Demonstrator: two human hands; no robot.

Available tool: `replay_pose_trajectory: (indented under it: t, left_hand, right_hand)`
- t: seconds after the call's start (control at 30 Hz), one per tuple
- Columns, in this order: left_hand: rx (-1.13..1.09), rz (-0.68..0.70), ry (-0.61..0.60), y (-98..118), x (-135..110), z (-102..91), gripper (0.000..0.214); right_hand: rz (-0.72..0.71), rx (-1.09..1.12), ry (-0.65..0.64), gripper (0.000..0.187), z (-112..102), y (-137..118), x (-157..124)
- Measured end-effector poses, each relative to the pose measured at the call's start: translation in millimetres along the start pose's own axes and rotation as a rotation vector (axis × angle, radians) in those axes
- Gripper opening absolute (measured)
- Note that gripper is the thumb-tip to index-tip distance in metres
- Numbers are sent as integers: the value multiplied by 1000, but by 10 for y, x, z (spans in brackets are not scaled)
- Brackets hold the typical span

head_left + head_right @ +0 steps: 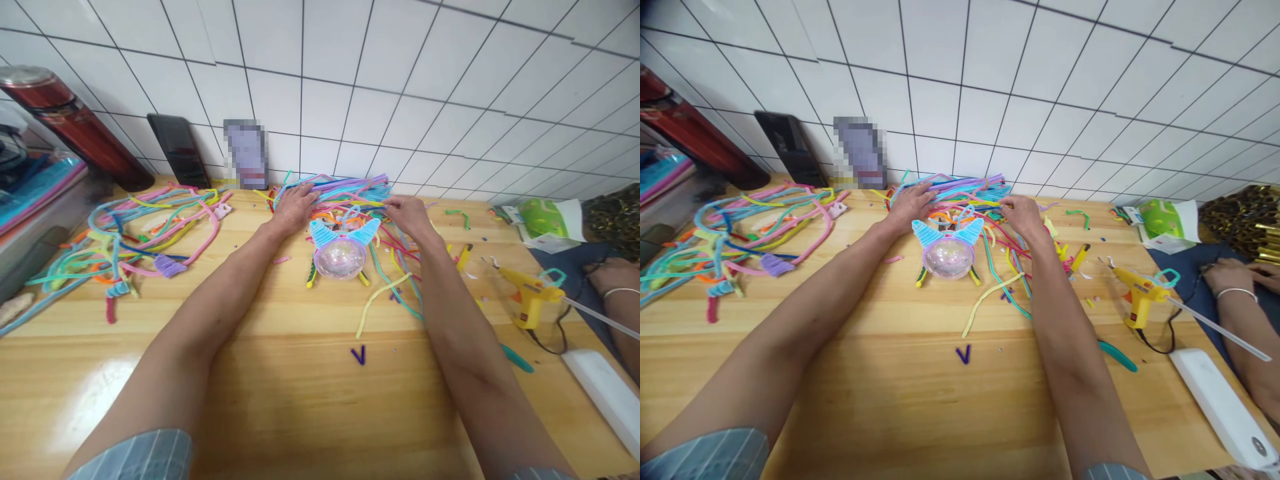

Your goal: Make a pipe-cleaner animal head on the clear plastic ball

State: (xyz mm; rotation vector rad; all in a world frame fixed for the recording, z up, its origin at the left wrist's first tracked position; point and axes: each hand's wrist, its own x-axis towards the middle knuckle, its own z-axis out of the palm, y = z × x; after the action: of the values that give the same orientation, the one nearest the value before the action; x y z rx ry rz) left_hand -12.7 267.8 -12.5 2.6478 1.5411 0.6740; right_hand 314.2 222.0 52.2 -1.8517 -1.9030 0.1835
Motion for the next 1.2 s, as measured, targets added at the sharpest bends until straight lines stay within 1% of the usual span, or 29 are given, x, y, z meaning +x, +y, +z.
replay_pose_trajectory:
  t: [0.27,0.43,0.6,0.77,0.93,1.2]
  left_hand:
    - [-1,15,-7,-13,9,-4,49]
    - [1,6,-14,-7,12,-21,51]
    - [-9,2,-10,8,-1,-43,52]
    - [-23,-8,3,14,-5,-43,50]
    - [-21,6,3,10,-4,-38,49]
    - [8,12,20,-6,1,-27,47]
  right_hand:
    - [23,25,-6,23,-45,117,18]
    - [60,46,22,24,-89,188,37]
    - [79,69,40,26,-76,141,24]
    - [50,72,65,27,-34,88,9]
    - [75,123,97,28,-17,134,33]
    - [111,105,125,24,-11,193,67]
